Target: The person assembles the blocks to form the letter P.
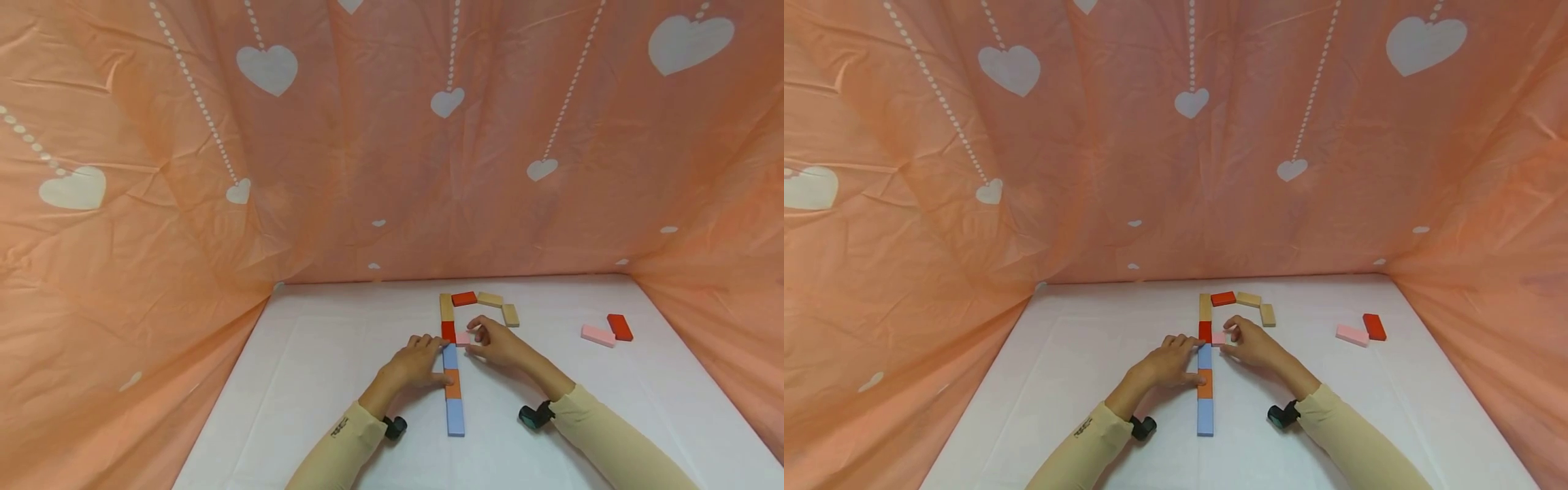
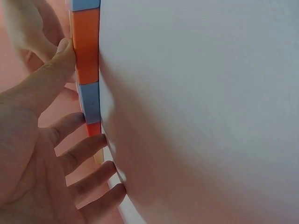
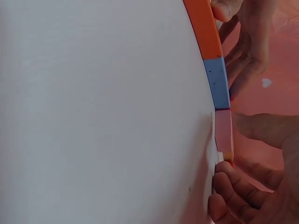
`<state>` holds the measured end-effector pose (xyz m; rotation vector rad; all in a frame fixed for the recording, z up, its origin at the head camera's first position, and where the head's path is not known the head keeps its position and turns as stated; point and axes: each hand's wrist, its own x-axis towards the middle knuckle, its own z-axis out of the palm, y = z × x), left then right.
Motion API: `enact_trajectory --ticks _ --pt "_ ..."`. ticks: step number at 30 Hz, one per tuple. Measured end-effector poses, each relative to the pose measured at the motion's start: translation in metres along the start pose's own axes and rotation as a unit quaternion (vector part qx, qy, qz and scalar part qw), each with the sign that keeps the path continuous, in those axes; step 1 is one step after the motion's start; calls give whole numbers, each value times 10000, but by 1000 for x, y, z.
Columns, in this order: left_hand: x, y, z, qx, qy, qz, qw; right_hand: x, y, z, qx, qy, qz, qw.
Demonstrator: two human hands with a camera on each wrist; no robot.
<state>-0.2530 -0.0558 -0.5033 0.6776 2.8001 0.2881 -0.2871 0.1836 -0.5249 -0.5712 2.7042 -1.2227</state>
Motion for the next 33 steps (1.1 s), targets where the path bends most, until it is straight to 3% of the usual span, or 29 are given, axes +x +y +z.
enact_trajectory --ticks 13,25,33 --pt "-1 -1 1 -11 43 -4 10000 -37 13 -27 -69 569 -157 9982" --pt "0 0 1 -35 79 35 10000 -67 34 -62 -549 870 357 9941" --pt "1 -2 2 -83 66 90 9999 -89 45 -91 -537 1108 804 9891"
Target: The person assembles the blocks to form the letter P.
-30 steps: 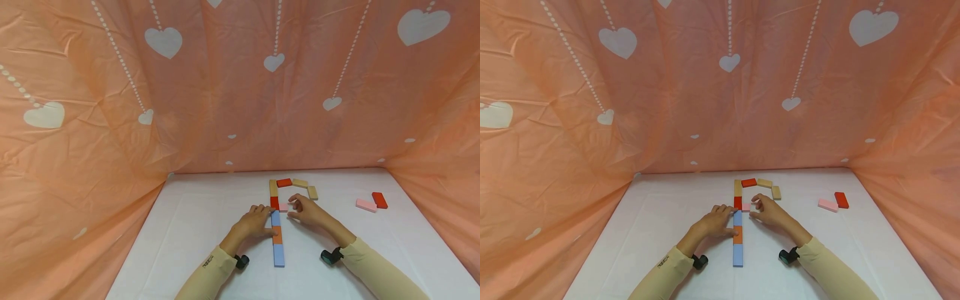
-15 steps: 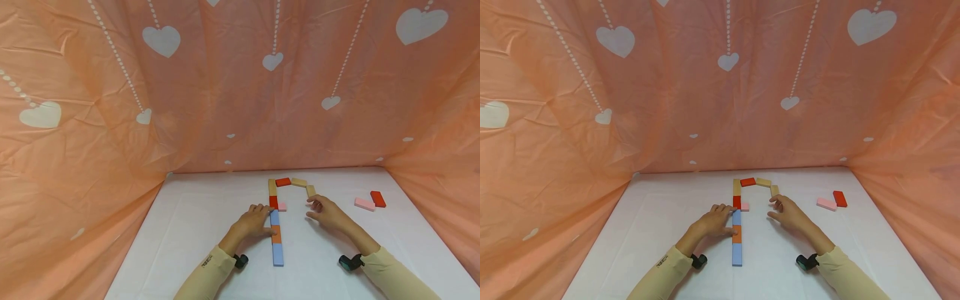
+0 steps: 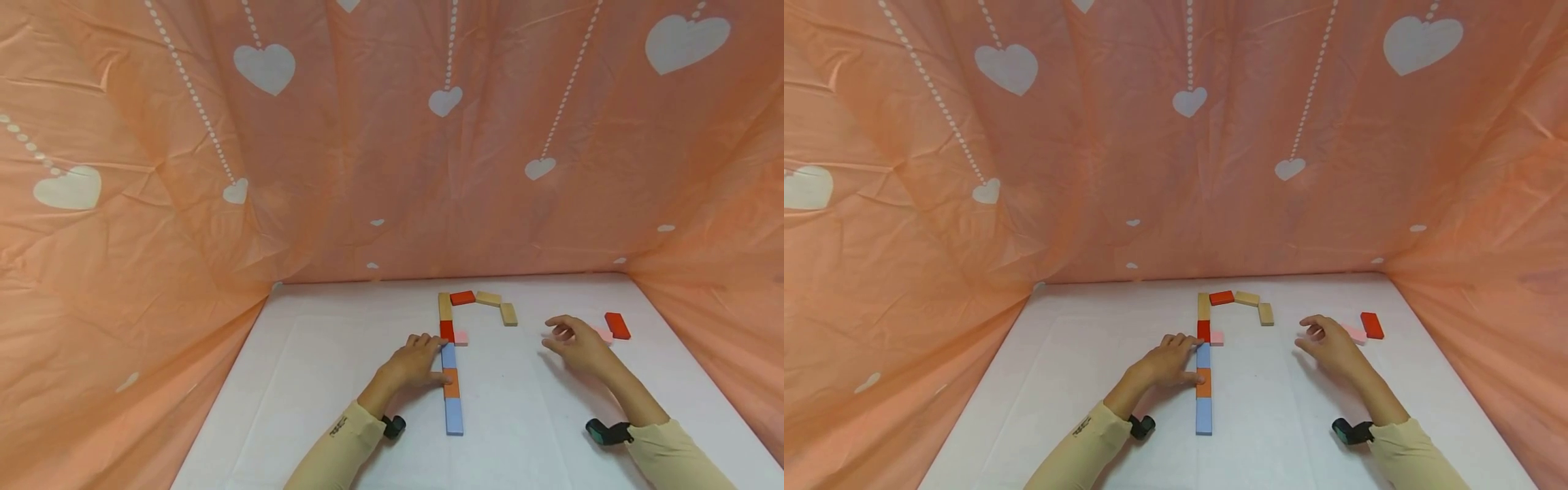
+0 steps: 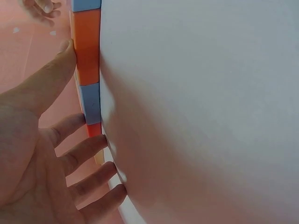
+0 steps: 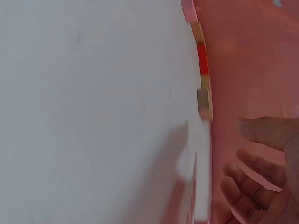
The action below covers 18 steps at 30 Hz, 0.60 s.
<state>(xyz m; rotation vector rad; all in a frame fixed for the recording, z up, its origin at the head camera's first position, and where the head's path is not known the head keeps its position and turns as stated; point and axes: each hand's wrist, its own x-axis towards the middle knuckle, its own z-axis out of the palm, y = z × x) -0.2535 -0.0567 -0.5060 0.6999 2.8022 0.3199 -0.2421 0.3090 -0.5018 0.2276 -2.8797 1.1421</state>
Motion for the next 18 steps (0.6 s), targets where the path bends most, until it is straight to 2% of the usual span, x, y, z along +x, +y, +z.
enact_trajectory --ticks 7,13,18 --pt "0 0 -1 -63 -66 -72 9999 -8 21 -19 -110 358 57 9993" --pt "0 0 0 2 -44 -45 10000 -11 39 -28 -372 874 -293 9950" --pt "0 1 0 -9 -52 -71 10000 -11 48 -36 -531 912 -209 9942"
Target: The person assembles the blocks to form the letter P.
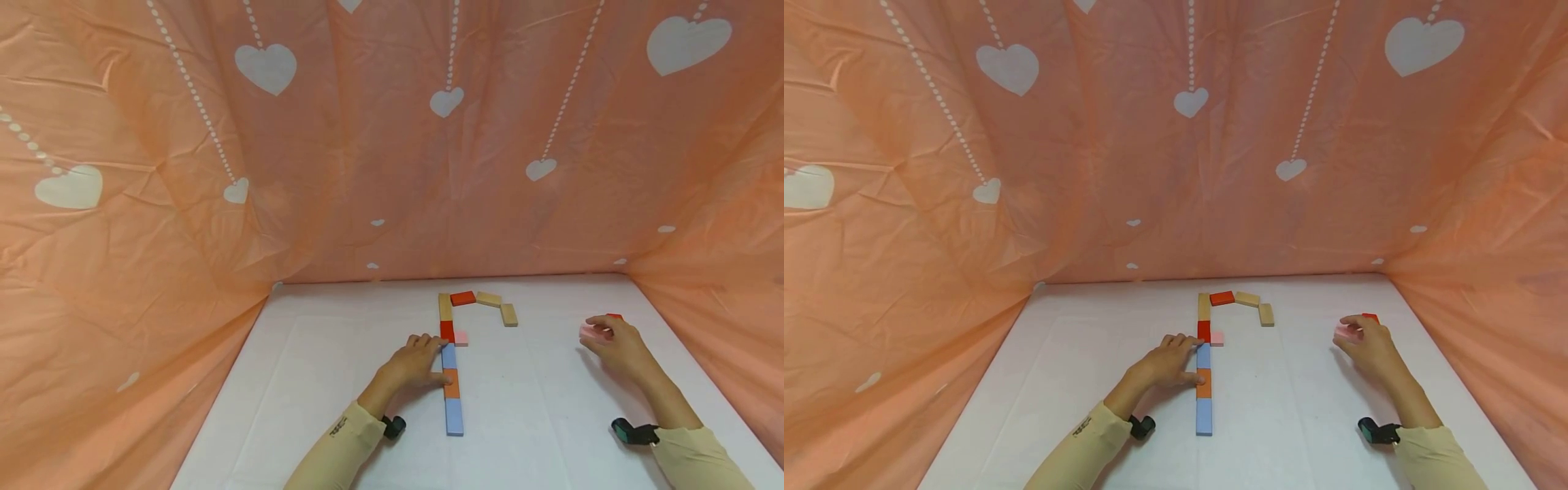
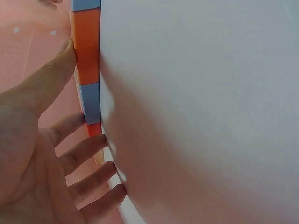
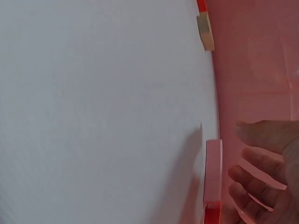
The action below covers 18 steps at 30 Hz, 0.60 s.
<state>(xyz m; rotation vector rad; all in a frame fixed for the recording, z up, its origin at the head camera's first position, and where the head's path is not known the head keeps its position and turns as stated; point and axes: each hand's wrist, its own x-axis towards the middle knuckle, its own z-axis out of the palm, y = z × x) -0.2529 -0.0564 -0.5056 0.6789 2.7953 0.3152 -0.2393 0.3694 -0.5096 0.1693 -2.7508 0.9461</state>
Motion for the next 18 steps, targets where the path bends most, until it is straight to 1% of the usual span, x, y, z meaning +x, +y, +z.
enact_trajectory --ticks 6,12,18 --pt "1 0 1 11 5 9 10000 4 9 -4 -195 2 -36 9998" --pt "-1 1 -1 -49 -20 35 10000 5 12 -9 -360 -153 134 9991" --pt "-2 2 -3 -43 -17 42 10000 6 12 -11 -388 -315 238 9985"
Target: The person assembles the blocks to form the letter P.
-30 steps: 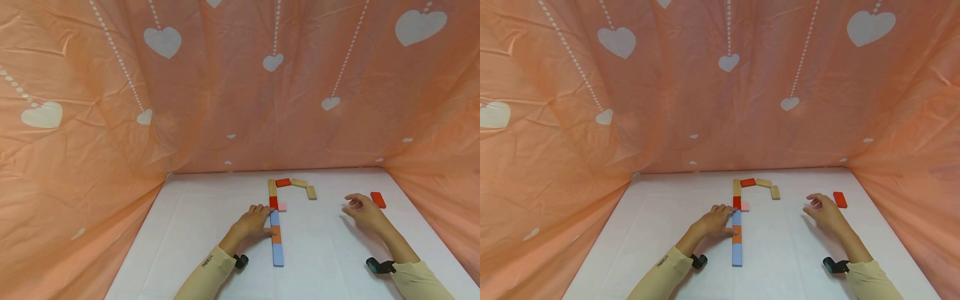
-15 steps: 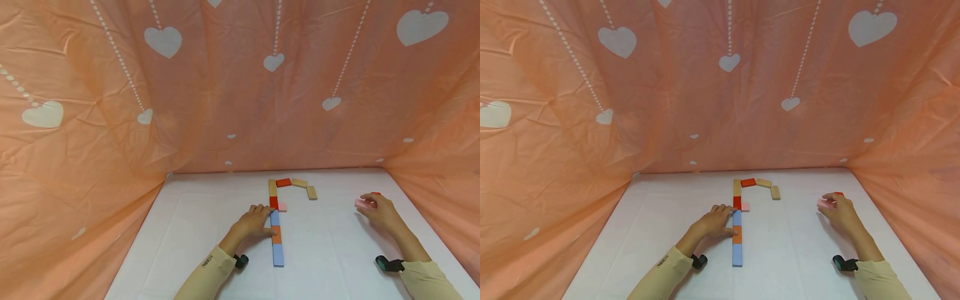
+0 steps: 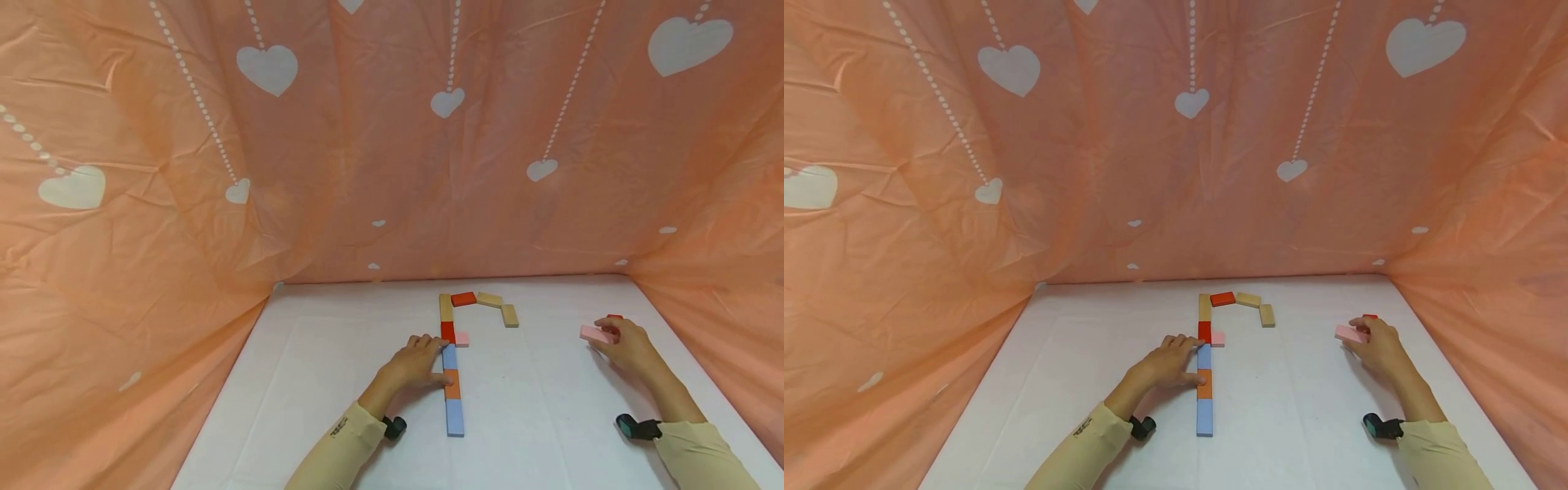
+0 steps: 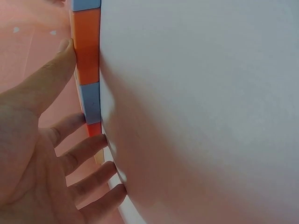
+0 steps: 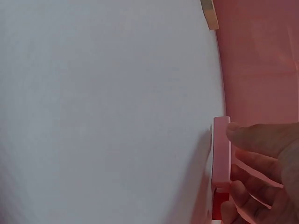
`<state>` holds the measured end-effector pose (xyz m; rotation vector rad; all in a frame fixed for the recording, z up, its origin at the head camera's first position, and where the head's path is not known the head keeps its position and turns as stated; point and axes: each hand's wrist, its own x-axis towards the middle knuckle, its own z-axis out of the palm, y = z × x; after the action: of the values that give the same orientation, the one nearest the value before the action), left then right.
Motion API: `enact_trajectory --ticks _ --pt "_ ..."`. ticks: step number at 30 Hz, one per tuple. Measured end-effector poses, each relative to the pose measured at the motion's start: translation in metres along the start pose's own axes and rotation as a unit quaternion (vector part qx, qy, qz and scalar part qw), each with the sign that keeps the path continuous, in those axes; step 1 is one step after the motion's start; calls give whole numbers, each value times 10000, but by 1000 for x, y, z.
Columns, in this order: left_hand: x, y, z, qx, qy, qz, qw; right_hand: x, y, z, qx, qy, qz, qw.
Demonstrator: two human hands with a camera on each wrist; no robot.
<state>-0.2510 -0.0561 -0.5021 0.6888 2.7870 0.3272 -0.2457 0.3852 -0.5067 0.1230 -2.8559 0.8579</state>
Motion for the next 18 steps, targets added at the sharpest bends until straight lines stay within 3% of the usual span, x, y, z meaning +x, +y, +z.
enact_trajectory --ticks 18 --pt "2 -1 1 5 -14 -28 10000 0 3 3 103 -700 206 9973"
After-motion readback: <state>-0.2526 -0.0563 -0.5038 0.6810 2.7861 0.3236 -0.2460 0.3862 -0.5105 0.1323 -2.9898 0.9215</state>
